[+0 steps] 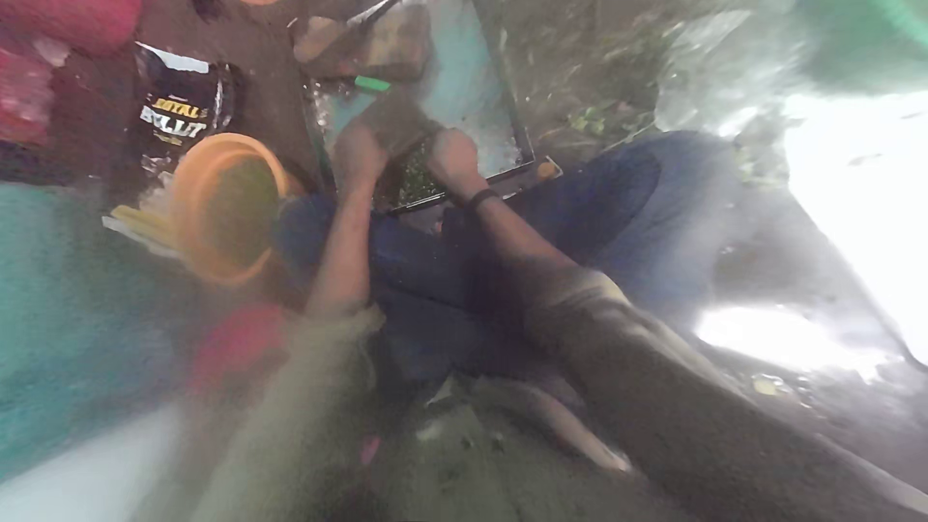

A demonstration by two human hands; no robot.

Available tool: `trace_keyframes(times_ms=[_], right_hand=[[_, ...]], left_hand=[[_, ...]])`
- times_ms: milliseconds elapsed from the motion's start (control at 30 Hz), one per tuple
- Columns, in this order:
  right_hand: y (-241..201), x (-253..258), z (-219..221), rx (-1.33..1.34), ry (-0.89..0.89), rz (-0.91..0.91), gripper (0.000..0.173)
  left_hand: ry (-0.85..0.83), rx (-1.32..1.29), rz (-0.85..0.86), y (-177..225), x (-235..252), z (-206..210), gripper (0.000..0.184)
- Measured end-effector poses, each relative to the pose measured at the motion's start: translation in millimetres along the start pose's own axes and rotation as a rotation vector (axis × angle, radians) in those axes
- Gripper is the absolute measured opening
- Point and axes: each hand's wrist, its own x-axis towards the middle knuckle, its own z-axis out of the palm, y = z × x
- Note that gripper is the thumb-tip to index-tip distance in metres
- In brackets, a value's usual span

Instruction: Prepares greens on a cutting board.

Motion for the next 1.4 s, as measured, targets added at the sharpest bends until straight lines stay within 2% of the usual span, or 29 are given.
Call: trace_keyframes(times_ms=[267,433,633,733,900,1067,1167,1400], right_hand=[[-14,3,14,-0.065,-0.042,-0.02,0.028],[-14,1,9,-0.097,-0.019,-0.035,0.034],[-11,1,8,-0.067,-0.02,-0.056,0.028],[-11,0,7,-0.063,-0.028,-0.033,0.031],[-10,2,8,-0.073,-0.048,-0.005,0.027],[-10,1,8,-0.066,-0.038,0.016,0.034],[-11,-3,7,-0.055,-0.035,0.026,0.032],[-18,-7,12,-0.093,-0.03,-0.031,0.029]], left_hand=[[0.01,0.014,-0.025,2,8,4,0.033],[-0.008,0.035,-0.014,6,10,1,0.032],[-0.005,0.038,-0.001,10,8,2,0.031],[0.009,0.009,0.005,6,10,4,0.03],[-0.008,-0.047,-0.003,10,7,0,0.032],[0.007,-0.048,0.0,7,6,1,0.028],[0.025,-0.016,0.008,6,8,4,0.026],[0.02,0.075,-0.113,23,-1,-5,0.03]])
